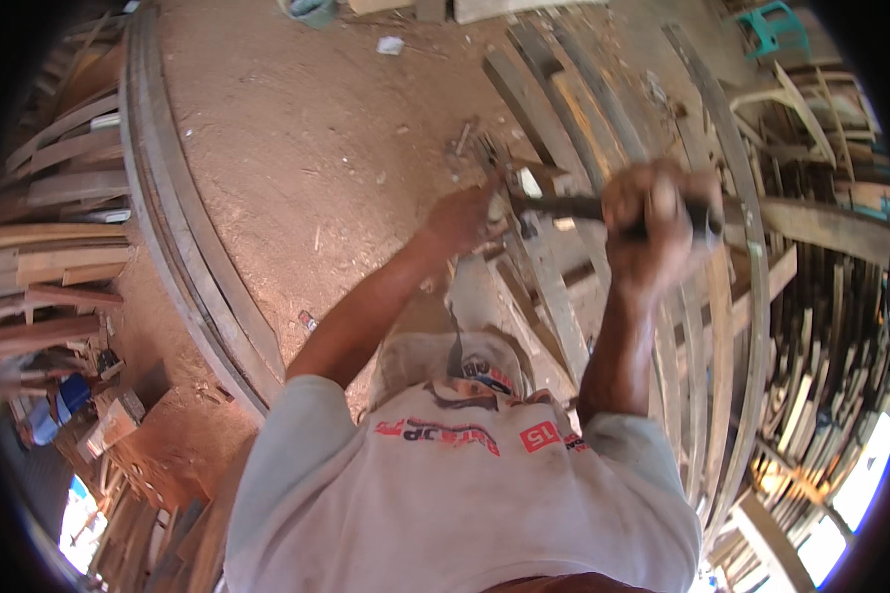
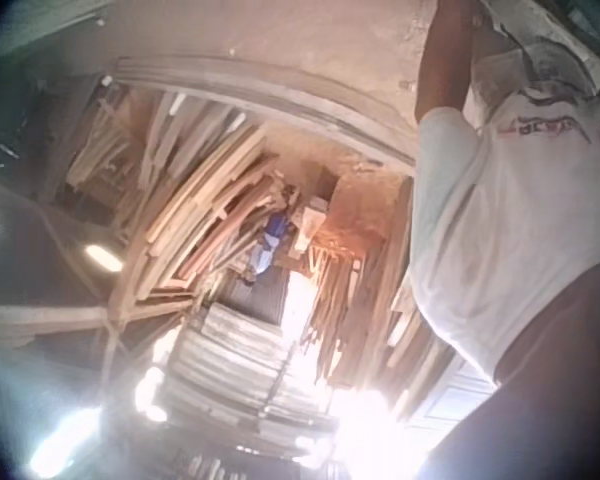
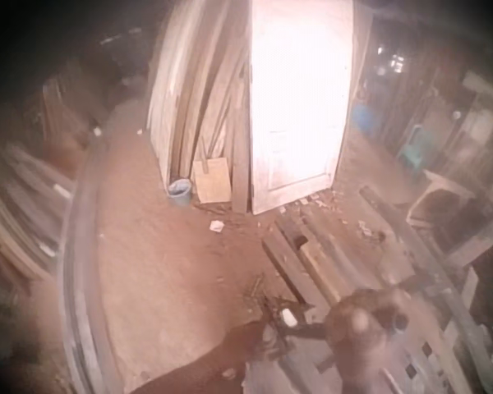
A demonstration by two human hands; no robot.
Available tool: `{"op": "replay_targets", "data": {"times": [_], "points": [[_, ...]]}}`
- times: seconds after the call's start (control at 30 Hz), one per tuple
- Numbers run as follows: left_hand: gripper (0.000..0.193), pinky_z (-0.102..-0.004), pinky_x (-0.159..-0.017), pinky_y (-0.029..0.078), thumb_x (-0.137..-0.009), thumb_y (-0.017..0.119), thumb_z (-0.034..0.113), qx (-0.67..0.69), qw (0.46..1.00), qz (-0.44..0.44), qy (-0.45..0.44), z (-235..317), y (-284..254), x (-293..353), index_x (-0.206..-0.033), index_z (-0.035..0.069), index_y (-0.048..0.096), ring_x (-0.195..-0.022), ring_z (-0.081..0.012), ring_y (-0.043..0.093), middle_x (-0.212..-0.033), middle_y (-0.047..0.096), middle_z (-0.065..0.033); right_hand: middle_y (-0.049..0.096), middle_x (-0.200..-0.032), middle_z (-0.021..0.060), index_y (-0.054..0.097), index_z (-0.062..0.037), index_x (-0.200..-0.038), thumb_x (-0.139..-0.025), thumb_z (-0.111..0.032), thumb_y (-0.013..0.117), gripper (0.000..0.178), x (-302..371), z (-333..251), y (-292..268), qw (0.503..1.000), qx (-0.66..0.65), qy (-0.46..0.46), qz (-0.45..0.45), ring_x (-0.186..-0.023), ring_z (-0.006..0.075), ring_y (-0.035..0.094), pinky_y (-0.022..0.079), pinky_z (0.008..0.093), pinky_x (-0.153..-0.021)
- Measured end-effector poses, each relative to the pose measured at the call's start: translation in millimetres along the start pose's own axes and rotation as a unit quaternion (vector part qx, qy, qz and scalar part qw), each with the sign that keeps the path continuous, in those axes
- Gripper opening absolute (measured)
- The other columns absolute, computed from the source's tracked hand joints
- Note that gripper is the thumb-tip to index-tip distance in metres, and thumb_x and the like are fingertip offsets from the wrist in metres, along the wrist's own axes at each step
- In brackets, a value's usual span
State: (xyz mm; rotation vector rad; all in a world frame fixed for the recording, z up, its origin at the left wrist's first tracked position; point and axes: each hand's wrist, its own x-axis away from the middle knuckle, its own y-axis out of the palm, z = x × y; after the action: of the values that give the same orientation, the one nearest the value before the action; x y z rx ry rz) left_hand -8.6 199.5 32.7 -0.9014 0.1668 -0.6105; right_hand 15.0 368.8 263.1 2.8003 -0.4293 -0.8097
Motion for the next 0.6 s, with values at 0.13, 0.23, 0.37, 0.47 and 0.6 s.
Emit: {"op": "replay_targets", "data": {"times": [0.13, 0.23, 0.37, 0.47, 0.6], "points": [[0.102, -0.0506, -0.082, 0.055, -0.083, 0.078, 0.034, -0.023, 0.989, -0.143, -0.04, 13, -35, -16, -0.16, 0.004, 0.016, -0.095, -0.0435, 0.068, -0.102, 0.069, -0.0249, 0.056, -0.064, 0.0077, 0.055, -0.0012, -0.091, -0.093, -0.014, 0.071, 0.021, 43, -4, -32, 0.997, -0.061, -0.036, 0.017, -0.047, 0.0144, 0.051, 0.042, 0.0308, -0.043], [0.096, -0.0515, -0.085, 0.054, -0.09, 0.073, 0.039, -0.031, 0.982, -0.184, -0.029, 11, -44, -19, -0.159, 0.007, 0.015, -0.098, -0.0468, 0.067, -0.109, 0.068, -0.0296, 0.056, -0.066, 0.0088, 0.055, -0.0015, -0.094, -0.093, -0.03, 0.076, 0.035, 66, -18, -37, 0.998, -0.018, -0.053, -0.001, -0.051, 0.017, 0.053, 0.045, 0.0329, -0.047], [0.102, -0.0509, -0.083, 0.054, -0.09, 0.072, 0.042, -0.019, 0.987, -0.155, 0.023, -7, -28, -21, -0.161, 0.008, 0.008, -0.094, -0.0469, 0.068, -0.104, 0.068, -0.0299, 0.055, -0.066, 0.0079, 0.055, -0.002, -0.094, -0.096, -0.03, 0.071, 0.033, 62, -17, -33, 0.998, -0.006, -0.057, -0.005, -0.052, 0.0166, 0.053, 0.045, 0.0341, -0.048], [0.113, -0.0506, -0.078, 0.054, -0.085, 0.078, 0.036, -0.014, 0.988, -0.146, 0.052, -2, -45, -23, -0.162, 0.006, 0.001, -0.087, -0.0437, 0.067, -0.096, 0.068, -0.0275, 0.052, -0.065, 0.0055, 0.054, -0.0063, -0.091, -0.097, -0.028, 0.07, 0.028, 50, -9, -46, 0.996, -0.084, -0.021, 0.006, -0.052, 0.0144, 0.048, 0.042, 0.0328, -0.046], [0.121, -0.0494, -0.072, 0.054, -0.08, 0.081, 0.029, -0.046, 0.984, -0.167, 0.04, -2, -40, -6, -0.163, 0.008, -0.004, -0.08, -0.0414, 0.067, -0.088, 0.068, -0.0256, 0.058, -0.062, 0.0075, 0.056, -0.0033, -0.083, -0.094, -0.023, 0.07, 0.026, 0, -13, 1, 0.986, 0.036, 0.1, 0.131, -0.05, 0.0139, 0.055, 0.044, 0.0315, -0.045]]}}
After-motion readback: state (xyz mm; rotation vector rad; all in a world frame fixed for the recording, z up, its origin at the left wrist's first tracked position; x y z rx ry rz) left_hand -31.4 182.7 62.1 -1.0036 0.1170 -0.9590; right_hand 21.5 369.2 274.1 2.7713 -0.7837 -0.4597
